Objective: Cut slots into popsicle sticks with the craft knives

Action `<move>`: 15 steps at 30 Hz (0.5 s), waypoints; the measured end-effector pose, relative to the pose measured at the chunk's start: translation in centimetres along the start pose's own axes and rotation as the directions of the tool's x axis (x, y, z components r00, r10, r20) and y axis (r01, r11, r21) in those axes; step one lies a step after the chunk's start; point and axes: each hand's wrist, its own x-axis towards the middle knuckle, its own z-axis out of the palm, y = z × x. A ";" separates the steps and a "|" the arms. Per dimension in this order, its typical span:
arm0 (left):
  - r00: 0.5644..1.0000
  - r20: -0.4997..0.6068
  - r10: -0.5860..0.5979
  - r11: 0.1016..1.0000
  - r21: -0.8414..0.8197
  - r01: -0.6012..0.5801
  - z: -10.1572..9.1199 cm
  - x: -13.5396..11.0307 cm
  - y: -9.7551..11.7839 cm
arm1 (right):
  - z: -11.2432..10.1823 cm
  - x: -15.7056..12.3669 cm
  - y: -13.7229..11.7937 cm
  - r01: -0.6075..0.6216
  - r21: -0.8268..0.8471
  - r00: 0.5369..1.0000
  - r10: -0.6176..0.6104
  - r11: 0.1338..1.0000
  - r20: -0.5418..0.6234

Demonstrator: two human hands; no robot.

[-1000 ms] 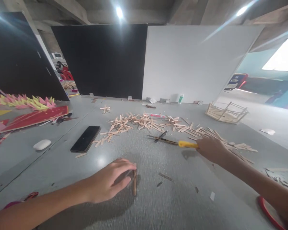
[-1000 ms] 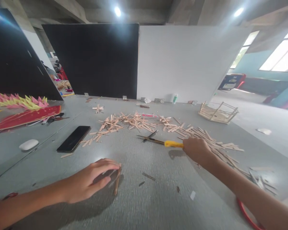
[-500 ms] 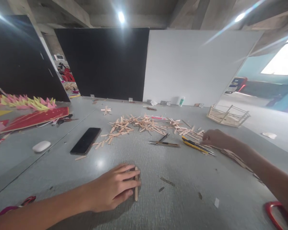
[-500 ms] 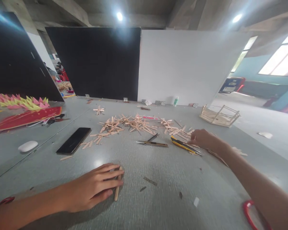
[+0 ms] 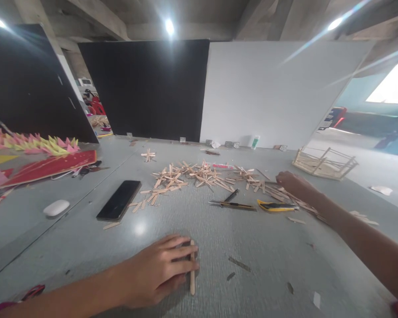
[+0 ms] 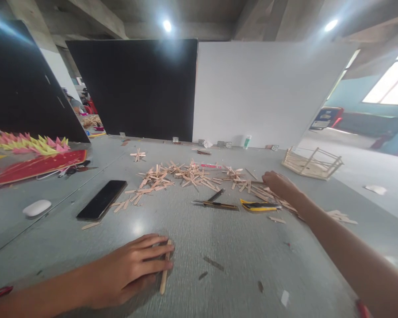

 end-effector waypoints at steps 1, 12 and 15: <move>1.000 -0.003 0.009 1.000 0.000 -0.009 0.0 0.0 -0.1 | -0.2 0.0 -0.2 -0.020 0.005 0.999 0.020 1.000 0.048; 0.988 -0.139 -0.061 0.996 -0.065 0.052 1.5 -0.1 -0.7 | -4.6 -9.7 -15.3 0.183 0.240 0.971 -0.214 0.953 0.109; 0.977 -0.202 -0.069 0.995 -0.082 0.053 2.3 -0.1 -1.1 | -5.7 -16.4 -21.7 0.404 0.351 0.884 -0.459 0.845 0.085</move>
